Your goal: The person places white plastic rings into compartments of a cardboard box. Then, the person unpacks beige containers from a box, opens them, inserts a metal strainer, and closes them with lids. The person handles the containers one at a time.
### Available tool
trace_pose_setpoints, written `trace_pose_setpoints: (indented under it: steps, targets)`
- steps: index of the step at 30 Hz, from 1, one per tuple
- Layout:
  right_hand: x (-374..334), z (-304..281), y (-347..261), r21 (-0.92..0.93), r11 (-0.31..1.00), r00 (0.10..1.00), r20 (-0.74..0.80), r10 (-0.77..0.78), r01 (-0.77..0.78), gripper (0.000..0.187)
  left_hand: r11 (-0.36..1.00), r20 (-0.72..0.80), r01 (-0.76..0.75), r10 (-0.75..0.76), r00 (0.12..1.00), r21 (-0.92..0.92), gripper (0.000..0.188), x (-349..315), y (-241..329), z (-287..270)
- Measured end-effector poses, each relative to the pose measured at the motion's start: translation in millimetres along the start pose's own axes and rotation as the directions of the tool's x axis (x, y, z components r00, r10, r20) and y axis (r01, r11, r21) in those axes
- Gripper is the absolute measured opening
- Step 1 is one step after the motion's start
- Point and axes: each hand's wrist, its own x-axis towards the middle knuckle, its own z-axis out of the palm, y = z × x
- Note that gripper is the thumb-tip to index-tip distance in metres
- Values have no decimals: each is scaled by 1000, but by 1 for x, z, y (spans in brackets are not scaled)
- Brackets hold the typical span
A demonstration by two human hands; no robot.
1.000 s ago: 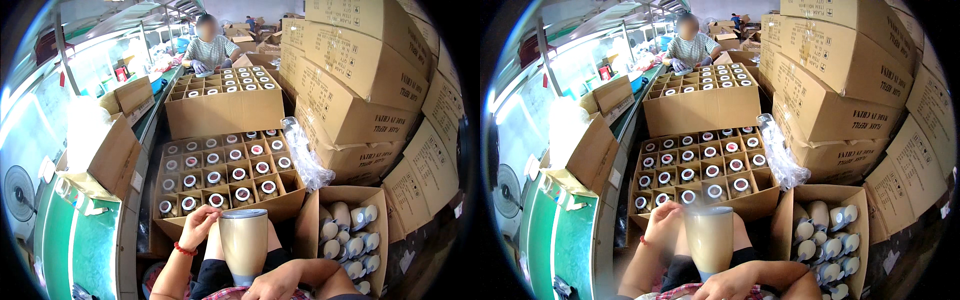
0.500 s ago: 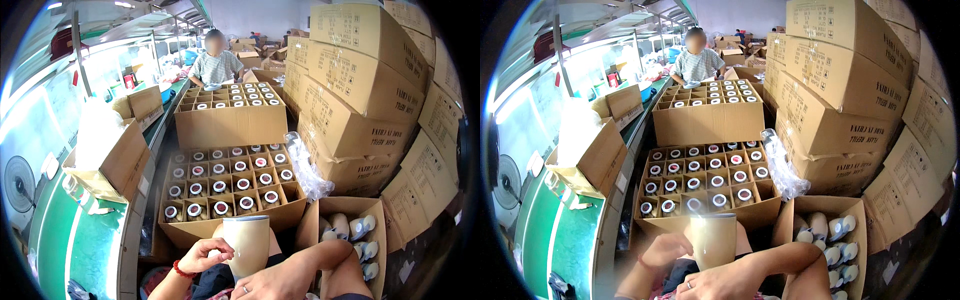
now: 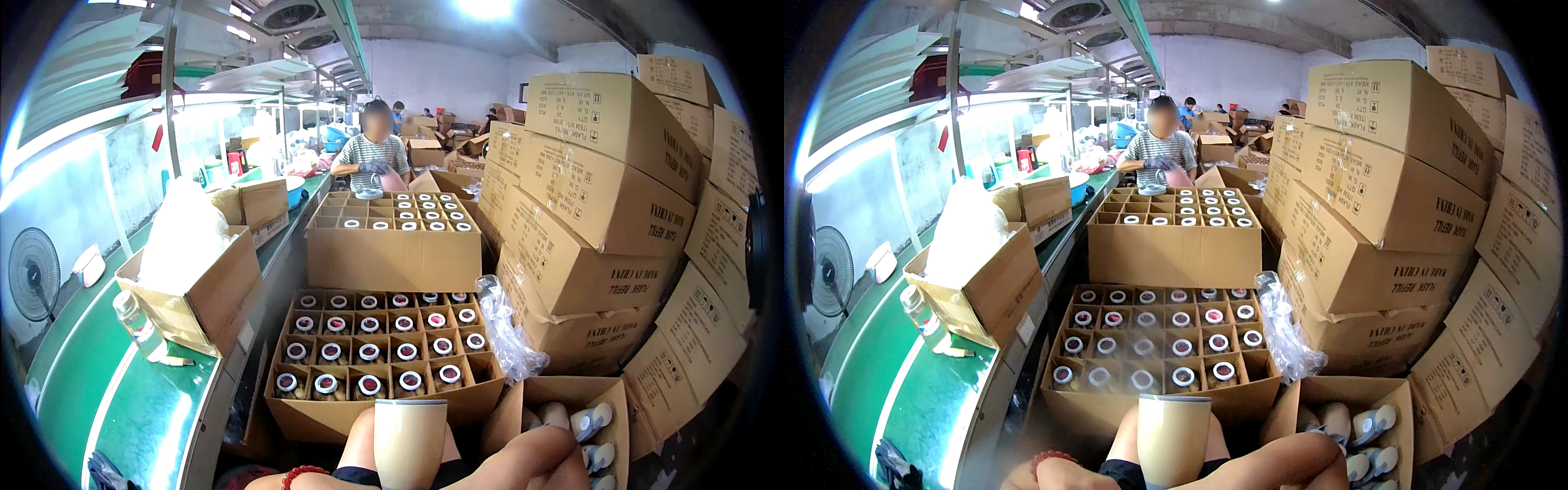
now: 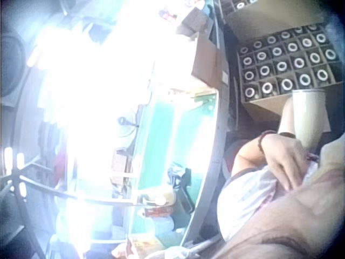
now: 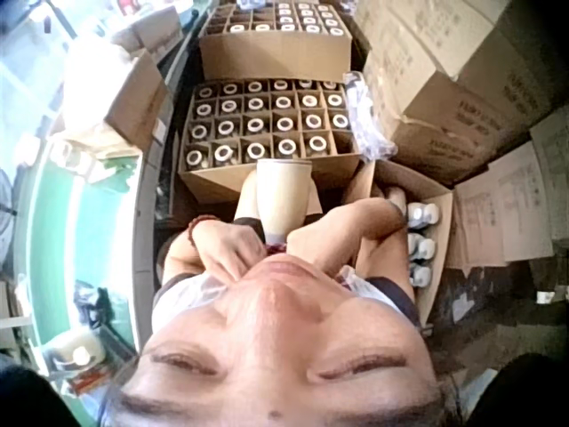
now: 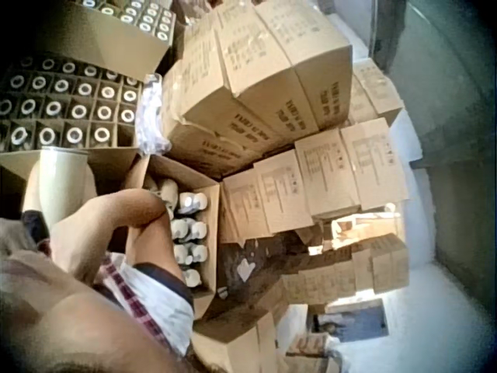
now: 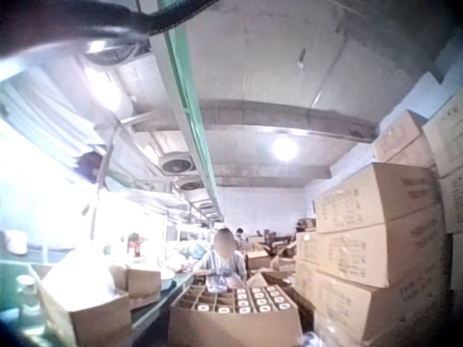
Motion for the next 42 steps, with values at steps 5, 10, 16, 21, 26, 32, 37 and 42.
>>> trace_pose_setpoints:
  steps: [5, 10, 16, 21, 26, 32, 37, 42]
  targets:
    - [44, -3, 36, -12, 979, 976, 82, -202, 204, 18, 986, 218, 119, -143, 965, 117, 35, -3, 35, 8]
    - [15, -10, 15, -125, 986, 991, 86, -98, 109, 16, 994, 388, 9, -52, 920, 113, 37, 0, 11, 0]
    - [-7, 3, -21, -322, 895, 951, 99, -293, 309, 15, 994, 228, 73, -90, 969, 83, 39, 0, 16, 9]
    - [-18, 13, -54, -773, 609, 831, -212, -514, 179, 12, 912, 130, 126, -190, 973, 391, 34, 9, 57, -1]
    - [-31, 21, -34, -720, 690, 679, -543, -493, -76, 16, 834, 88, 146, -225, 970, 532, 25, 10, 50, 8]
    - [-32, 26, -37, -557, 828, 690, -623, -368, -61, 17, 575, -111, 9, 142, 984, 818, 16, 10, 41, 1]
    - [-41, 40, -16, -615, 781, 749, -566, -344, -107, 19, 258, -357, 306, 183, 916, 916, 18, 1, 25, 14]
    - [-46, 40, -4, -697, 710, 735, -535, -418, -103, 19, 181, -449, 421, 153, 880, 889, 24, -8, 19, 13]
